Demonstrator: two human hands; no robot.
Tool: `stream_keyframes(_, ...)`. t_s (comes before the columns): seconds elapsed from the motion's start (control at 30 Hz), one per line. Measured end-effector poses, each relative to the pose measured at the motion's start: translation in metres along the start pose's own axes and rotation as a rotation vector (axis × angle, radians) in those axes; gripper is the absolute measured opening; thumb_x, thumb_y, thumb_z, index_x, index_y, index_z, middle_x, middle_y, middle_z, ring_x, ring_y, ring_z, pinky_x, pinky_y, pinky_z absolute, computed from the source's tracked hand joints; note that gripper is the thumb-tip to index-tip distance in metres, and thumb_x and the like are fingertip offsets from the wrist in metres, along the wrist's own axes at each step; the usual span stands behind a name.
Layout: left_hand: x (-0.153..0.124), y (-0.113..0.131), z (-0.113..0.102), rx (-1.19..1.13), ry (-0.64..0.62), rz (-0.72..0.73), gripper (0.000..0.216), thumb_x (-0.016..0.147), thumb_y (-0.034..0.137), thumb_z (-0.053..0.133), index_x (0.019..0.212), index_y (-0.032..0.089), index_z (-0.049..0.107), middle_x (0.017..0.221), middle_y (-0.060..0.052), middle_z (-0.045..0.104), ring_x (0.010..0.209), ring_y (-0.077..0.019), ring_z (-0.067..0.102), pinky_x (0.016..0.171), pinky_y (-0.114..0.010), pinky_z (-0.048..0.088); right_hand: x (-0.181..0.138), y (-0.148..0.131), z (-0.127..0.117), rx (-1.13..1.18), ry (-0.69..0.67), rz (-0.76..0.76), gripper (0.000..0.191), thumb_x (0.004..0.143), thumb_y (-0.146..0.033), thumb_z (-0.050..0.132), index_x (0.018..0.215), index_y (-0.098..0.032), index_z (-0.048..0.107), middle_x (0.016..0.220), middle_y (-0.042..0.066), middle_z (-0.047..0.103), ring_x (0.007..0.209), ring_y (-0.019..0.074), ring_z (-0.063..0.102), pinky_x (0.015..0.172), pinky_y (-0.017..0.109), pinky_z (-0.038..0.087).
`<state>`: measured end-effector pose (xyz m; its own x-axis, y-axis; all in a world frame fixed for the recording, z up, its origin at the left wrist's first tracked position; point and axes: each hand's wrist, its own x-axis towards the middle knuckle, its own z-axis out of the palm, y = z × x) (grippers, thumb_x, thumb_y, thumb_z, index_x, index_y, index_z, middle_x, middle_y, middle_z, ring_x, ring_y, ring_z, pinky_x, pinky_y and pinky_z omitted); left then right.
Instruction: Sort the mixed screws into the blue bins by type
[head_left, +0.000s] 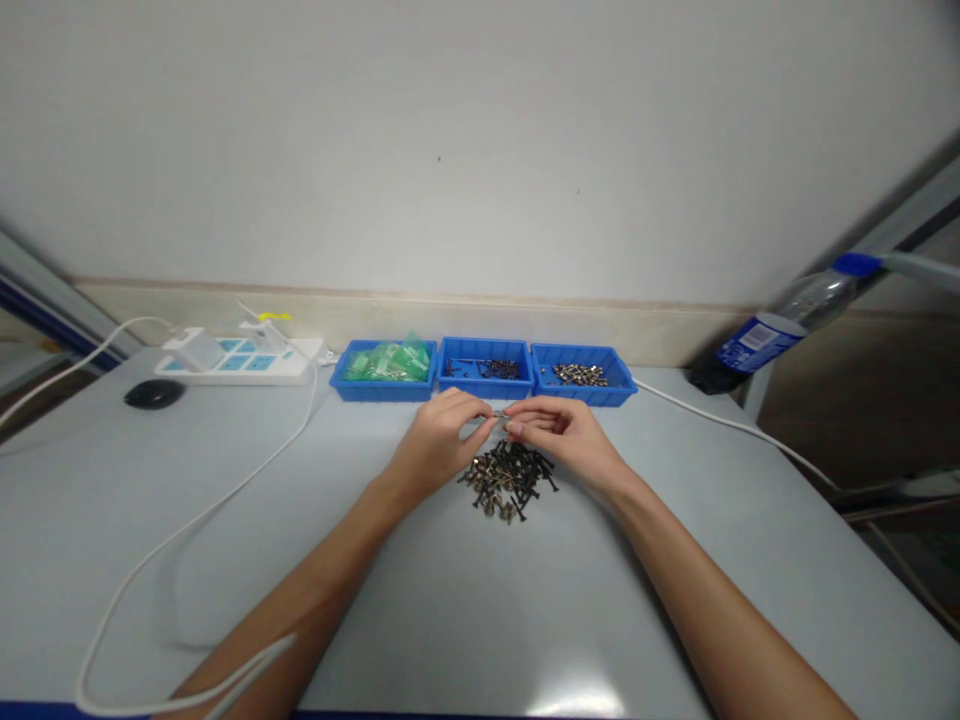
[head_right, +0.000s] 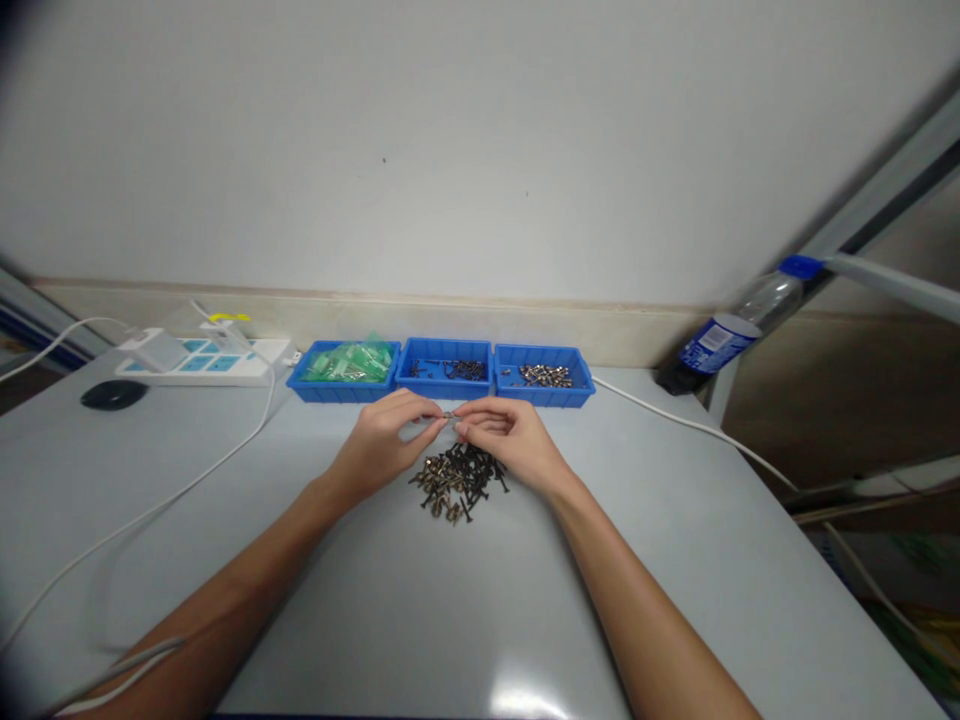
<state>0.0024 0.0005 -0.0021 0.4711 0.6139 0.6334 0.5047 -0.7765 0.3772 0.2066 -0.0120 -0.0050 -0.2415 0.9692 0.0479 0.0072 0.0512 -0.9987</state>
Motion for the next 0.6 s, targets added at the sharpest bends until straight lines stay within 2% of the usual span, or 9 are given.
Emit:
stream_keyframes(0.17,0.000,0.002,-0.001,-0.012,-0.036,0.022,0.013,0.093,0.019,0.058,0.087,0.015,0.068,0.086,-0.006,0.073,0.082,-0.0191,0.064,0.079,-0.033,0.050,0.000,-0.002,0.004,0.079,0.026,-0.009,0.024,0.070,-0.037,0.082,0.086,-0.020,0.076,0.077,0.004,0.076,0.074,0.0184,0.072,0.078,0.035,0.057)
stream_keyframes(0.27,0.000,0.002,0.000,-0.038,-0.112,0.024,0.014,0.095,0.019,0.055,0.099,0.016,0.068,0.097,-0.007,0.074,0.090,-0.0203,0.064,0.084,-0.035,0.051,0.003,-0.002,0.002,0.092,0.085,-0.020,0.022,0.068,-0.035,0.083,0.083,-0.020,0.077,0.074,0.005,0.076,0.070,0.0178,0.071,0.075,0.035,0.057)
stream_keyframes(0.33,-0.002,0.000,0.003,-0.047,-0.209,0.039,0.028,0.094,0.010,0.049,0.116,0.016,0.065,0.114,-0.008,0.071,0.106,-0.0218,0.062,0.094,-0.039,0.050,0.005,-0.001,-0.003,0.110,0.199,-0.063,0.022,0.068,-0.034,0.083,0.084,-0.020,0.078,0.076,0.005,0.076,0.071,0.0177,0.071,0.077,0.035,0.056)
stream_keyframes(0.43,-0.008,-0.004,0.011,-0.033,-0.366,0.075,0.060,0.081,-0.007,0.041,0.134,0.018,0.055,0.137,-0.007,0.060,0.131,-0.0239,0.048,0.108,-0.046,0.044,0.009,0.000,-0.011,0.169,0.462,-0.148,0.024,0.069,-0.032,0.082,0.089,-0.021,0.077,0.087,0.006,0.078,0.078,0.0187,0.072,0.082,0.036,0.056)
stream_keyframes(0.5,-0.011,-0.007,0.017,-0.012,-0.441,0.098,0.072,0.073,-0.010,0.040,0.137,0.020,0.053,0.144,-0.005,0.055,0.139,-0.0254,0.039,0.111,-0.049,0.041,0.010,0.000,-0.016,0.203,0.591,-0.163,0.027,0.069,-0.030,0.082,0.094,-0.021,0.077,0.094,0.007,0.078,0.080,0.0192,0.072,0.081,0.036,0.056)
stream_keyframes(0.6,-0.013,-0.012,0.020,0.039,-0.470,0.102,0.069,0.071,-0.009,0.042,0.132,0.020,0.059,0.140,-0.005,0.058,0.139,-0.0268,0.040,0.110,-0.050,0.041,0.010,-0.003,-0.019,0.221,0.636,-0.117,0.029,0.068,-0.029,0.081,0.096,-0.020,0.076,0.097,0.008,0.077,0.077,0.0184,0.072,0.073,0.033,0.057)
